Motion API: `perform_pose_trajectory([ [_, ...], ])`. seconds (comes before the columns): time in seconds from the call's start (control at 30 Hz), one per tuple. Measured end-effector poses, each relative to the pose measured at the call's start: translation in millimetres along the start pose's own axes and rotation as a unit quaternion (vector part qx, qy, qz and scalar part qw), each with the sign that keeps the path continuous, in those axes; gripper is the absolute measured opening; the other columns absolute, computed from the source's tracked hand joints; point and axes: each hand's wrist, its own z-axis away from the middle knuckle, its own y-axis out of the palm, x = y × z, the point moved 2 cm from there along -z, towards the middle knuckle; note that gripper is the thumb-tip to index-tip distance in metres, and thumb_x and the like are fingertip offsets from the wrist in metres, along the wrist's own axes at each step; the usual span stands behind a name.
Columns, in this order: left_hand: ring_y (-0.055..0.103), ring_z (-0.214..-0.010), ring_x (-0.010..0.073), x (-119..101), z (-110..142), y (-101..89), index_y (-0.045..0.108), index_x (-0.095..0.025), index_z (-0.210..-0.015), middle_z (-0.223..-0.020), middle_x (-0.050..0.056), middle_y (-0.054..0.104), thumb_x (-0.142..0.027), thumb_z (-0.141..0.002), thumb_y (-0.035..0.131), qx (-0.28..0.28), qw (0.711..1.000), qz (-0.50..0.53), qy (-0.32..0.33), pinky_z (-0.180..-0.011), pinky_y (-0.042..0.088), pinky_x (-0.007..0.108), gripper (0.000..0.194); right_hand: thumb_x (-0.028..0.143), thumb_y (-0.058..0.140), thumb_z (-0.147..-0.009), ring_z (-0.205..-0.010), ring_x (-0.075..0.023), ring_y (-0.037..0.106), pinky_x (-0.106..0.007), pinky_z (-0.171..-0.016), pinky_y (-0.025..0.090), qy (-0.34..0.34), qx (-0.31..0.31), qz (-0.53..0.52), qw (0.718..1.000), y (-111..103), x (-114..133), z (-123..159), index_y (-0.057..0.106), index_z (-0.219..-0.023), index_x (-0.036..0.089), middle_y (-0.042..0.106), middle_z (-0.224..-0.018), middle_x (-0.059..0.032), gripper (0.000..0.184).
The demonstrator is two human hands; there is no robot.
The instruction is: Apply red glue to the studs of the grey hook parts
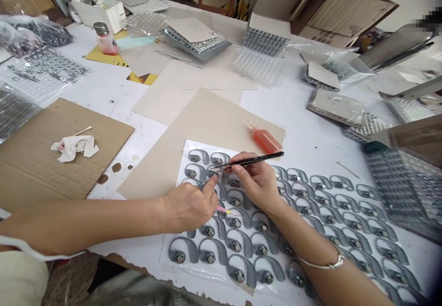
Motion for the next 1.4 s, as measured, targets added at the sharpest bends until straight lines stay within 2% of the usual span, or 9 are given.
perform_pose_trajectory([
  [0.17,0.063,-0.051,0.0149,-1,1,3.9,0.054,-0.007,-0.087,-0.128,0.033,0.050,-0.018,-0.095,0.035,0.010,1.000,-0.001,-0.001,-0.043,0.050,0.027,0.023,0.035,0.055,-0.091,-0.071,-0.0143,0.065,-0.027,-0.064,0.055,-0.044,0.008,0.059,0.997,0,6,-1,0.059,-0.098,0.021,0.063,-0.089,-0.0038,0.016],
  [0.33,0.063,-0.051,0.0147,0,0,2.0,0.054,-0.007,-0.087,-0.127,0.033,0.052,-0.017,-0.094,0.035,0.019,1.000,0.010,-0.005,-0.044,0.050,0.027,0.022,0.024,0.054,-0.091,-0.075,-0.0151,0.064,-0.028,-0.068,0.054,-0.148,0.018,0.150,0.977,1,13,-1,0.057,-0.098,0.021,0.064,-0.084,-0.0036,0.008],
  [0.57,0.063,-0.051,0.0159,0,0,-0.1,0.054,-0.007,-0.085,-0.124,0.033,0.054,-0.012,-0.091,0.035,0.036,0.999,0.006,0.004,-0.043,0.049,0.027,0.020,0.016,0.054,-0.089,-0.077,-0.0145,0.063,-0.026,-0.068,0.054,-0.228,0.037,0.171,0.958,6,16,2,0.055,-0.101,0.022,0.065,-0.085,-0.0035,0.013],
  [0.63,0.064,-0.052,0.0151,0,0,-0.4,0.054,-0.007,-0.085,-0.125,0.033,0.053,-0.013,-0.092,0.036,0.035,0.999,0.014,0.000,-0.044,0.050,0.026,0.019,0.019,0.055,-0.089,-0.076,-0.0152,0.065,-0.027,-0.067,0.054,-0.196,0.024,0.167,0.966,6,15,2,0.057,-0.098,0.022,0.066,-0.084,-0.0034,0.010],
  [0.7,0.064,-0.052,0.0143,1,0,-0.8,0.053,-0.007,-0.086,-0.125,0.034,0.053,-0.014,-0.093,0.036,0.030,0.999,0.022,-0.002,-0.045,0.050,0.025,0.020,0.026,0.055,-0.090,-0.071,-0.0151,0.066,-0.026,-0.064,0.054,-0.116,0.005,0.141,0.983,5,11,1,0.058,-0.096,0.022,0.066,-0.083,-0.0031,0.007],
  [0.87,0.064,-0.050,0.0157,0,-2,0.4,0.052,-0.007,-0.082,-0.127,0.035,0.050,-0.013,-0.092,0.035,0.027,1.000,0.006,0.004,-0.042,0.050,0.027,0.021,0.048,0.061,-0.085,-0.064,-0.0163,0.067,-0.028,-0.061,0.056,0.068,-0.002,-0.026,0.997,5,-1,-5,0.056,-0.093,0.020,0.066,-0.074,-0.0020,0.029],
  [1.0,0.064,-0.048,0.0187,-2,-1,2.3,0.052,-0.009,-0.079,-0.129,0.032,0.049,-0.012,-0.092,0.034,0.021,1.000,-0.017,0.012,-0.037,0.048,0.030,0.022,0.052,0.067,-0.079,-0.059,-0.0165,0.066,-0.030,-0.059,0.058,0.111,-0.006,-0.095,0.989,7,-4,-8,0.055,-0.087,0.020,0.065,-0.070,-0.0010,0.035],
  [1.2,0.064,-0.048,0.0182,-2,-1,2.7,0.053,-0.009,-0.080,-0.127,0.031,0.051,-0.015,-0.093,0.037,0.008,0.999,-0.029,0.010,-0.037,0.049,0.030,0.021,0.049,0.067,-0.080,-0.061,-0.0166,0.067,-0.029,-0.059,0.057,0.096,-0.026,-0.060,0.993,8,-4,-5,0.057,-0.089,0.020,0.066,-0.069,-0.0013,0.031],
  [1.4,0.063,-0.048,0.0154,-2,-2,2.1,0.051,-0.008,-0.080,-0.126,0.034,0.051,-0.019,-0.096,0.033,0.013,1.000,-0.012,0.007,-0.040,0.048,0.026,0.027,0.052,0.074,-0.071,-0.056,-0.0151,0.065,-0.028,-0.057,0.059,0.171,-0.019,-0.188,0.967,9,-13,-12,0.056,-0.083,0.021,0.065,-0.067,0.0001,0.038],
])
